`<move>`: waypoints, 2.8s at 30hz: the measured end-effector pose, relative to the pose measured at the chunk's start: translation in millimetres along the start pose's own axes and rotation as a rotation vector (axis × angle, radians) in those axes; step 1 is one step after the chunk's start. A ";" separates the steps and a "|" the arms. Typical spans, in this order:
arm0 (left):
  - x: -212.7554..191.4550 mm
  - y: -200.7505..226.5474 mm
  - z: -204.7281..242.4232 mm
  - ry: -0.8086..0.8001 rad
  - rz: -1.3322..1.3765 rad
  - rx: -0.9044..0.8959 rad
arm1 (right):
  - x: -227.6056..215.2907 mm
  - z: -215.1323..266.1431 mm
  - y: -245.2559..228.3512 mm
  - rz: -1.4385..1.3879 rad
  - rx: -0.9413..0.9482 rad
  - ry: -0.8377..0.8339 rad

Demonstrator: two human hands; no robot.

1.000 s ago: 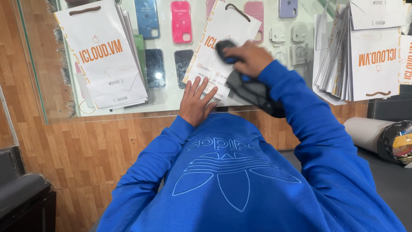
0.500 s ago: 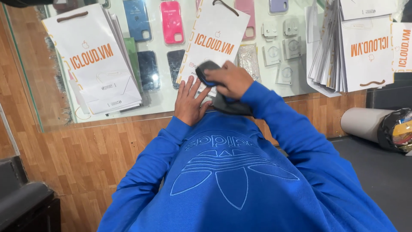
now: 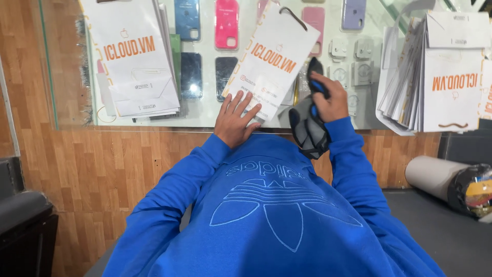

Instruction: Cleaning and scanning white paper bags at a service counter in a mobile repair shop.

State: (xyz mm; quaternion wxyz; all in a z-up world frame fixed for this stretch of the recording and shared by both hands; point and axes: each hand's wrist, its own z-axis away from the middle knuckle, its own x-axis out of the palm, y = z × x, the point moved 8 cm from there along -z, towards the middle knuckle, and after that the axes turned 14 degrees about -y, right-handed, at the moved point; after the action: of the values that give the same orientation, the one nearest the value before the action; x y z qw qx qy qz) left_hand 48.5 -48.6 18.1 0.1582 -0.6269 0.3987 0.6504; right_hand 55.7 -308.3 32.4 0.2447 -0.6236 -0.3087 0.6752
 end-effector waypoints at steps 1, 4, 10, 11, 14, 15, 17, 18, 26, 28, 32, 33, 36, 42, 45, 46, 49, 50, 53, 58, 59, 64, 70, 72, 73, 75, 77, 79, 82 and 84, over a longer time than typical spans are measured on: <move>-2.9 1.4 2.6 0.032 -0.007 0.007 | -5.5 3.4 11.3 -0.090 0.031 0.055; -7.7 3.0 14.1 0.073 -0.023 0.007 | -10.7 11.9 29.5 -0.227 0.047 0.132; -12.0 -4.0 37.9 0.241 -0.039 0.005 | -11.5 8.1 32.4 -0.284 0.013 0.176; -12.1 -4.8 41.6 0.290 -0.036 0.003 | -12.9 8.4 29.1 -0.297 0.012 0.184; -24.6 -1.9 55.6 0.365 -0.009 -0.002 | -2.2 6.1 30.3 -0.329 0.025 0.186; -28.3 -2.0 55.4 0.374 -0.006 0.001 | -4.9 7.1 26.1 -0.321 0.022 0.189; -39.6 -6.6 59.1 0.441 0.072 -0.005 | -5.7 8.1 22.8 -0.371 0.068 0.182; -42.9 -10.8 53.7 0.446 0.071 -0.004 | -8.3 6.5 23.3 -0.368 0.063 0.183; -54.1 -137.4 127.5 1.183 1.030 -0.900 | -8.5 7.7 31.4 -0.415 0.073 0.167; -72.5 -143.1 137.0 1.233 1.078 -0.938 | -8.9 7.8 33.0 -0.406 0.068 0.159; -72.3 -163.5 161.3 1.414 1.352 -0.929 | -6.6 5.2 29.9 -0.377 0.056 0.143; -67.3 -173.7 164.3 1.406 1.352 -0.925 | -6.3 4.1 27.8 -0.380 0.059 0.150; -49.5 -191.9 164.4 1.267 1.446 -0.963 | -7.1 6.0 24.5 -0.407 0.069 0.157; -47.1 -200.6 171.6 1.061 1.446 -1.064 | -4.5 4.9 28.4 -0.430 0.098 0.151; -59.5 -191.4 168.6 0.992 1.418 -1.077 | -4.8 7.4 31.7 -0.433 0.101 0.173; -61.6 -190.4 168.3 0.960 1.397 -1.093 | -4.0 8.0 34.2 -0.428 0.107 0.165; -57.8 -198.5 173.0 0.885 1.379 -1.122 | -3.4 5.7 34.1 -0.428 0.112 0.173; -53.6 -202.3 175.2 0.842 1.381 -1.136 | -3.9 5.3 33.1 -0.434 0.111 0.185; -61.0 -205.5 176.0 0.761 1.332 -1.152 | 1.1 7.8 49.4 -0.418 0.122 0.163; -69.9 -200.0 173.5 0.694 1.335 -1.174 | -2.0 7.5 37.6 -0.413 0.133 0.163; -71.7 -199.6 172.0 0.675 1.331 -1.179 | -2.2 7.6 37.3 -0.402 0.133 0.163; -81.3 -207.6 167.4 0.613 1.296 -1.191 | 0.6 5.5 35.1 -0.418 0.136 0.162; -83.2 -221.4 163.4 0.564 1.219 -1.159 | -0.7 3.8 26.2 -0.439 0.127 0.158; -73.9 -226.7 174.6 0.551 1.163 -1.135 | 0.4 1.3 24.1 -0.446 0.127 0.171; -69.4 -233.1 184.2 0.617 1.104 -1.131 | 0.7 -1.2 20.8 -0.422 0.097 0.164; -66.6 -230.6 182.3 0.656 1.057 -1.106 | 0.0 -5.7 19.2 -0.389 0.088 0.184; -81.2 -210.2 170.6 0.723 0.925 -1.073 | 3.7 -11.1 18.6 -0.458 0.048 0.141; -75.3 -197.5 139.9 0.703 0.920 -0.932 | 1.8 -7.8 15.5 -0.468 0.062 0.158; -66.5 -172.1 82.3 0.607 0.897 -0.673 | -0.4 -7.0 6.5 -0.507 0.066 0.159; -64.1 -147.3 38.5 0.510 0.885 -0.542 | 0.8 -8.3 3.5 -0.532 0.073 0.162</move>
State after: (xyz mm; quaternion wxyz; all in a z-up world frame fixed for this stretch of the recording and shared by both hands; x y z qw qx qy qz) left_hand 136.4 91.0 27.4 -0.3963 -0.5556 0.4675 0.5619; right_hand 64.1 -309.2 29.1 0.4595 -0.5634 -0.4164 0.5460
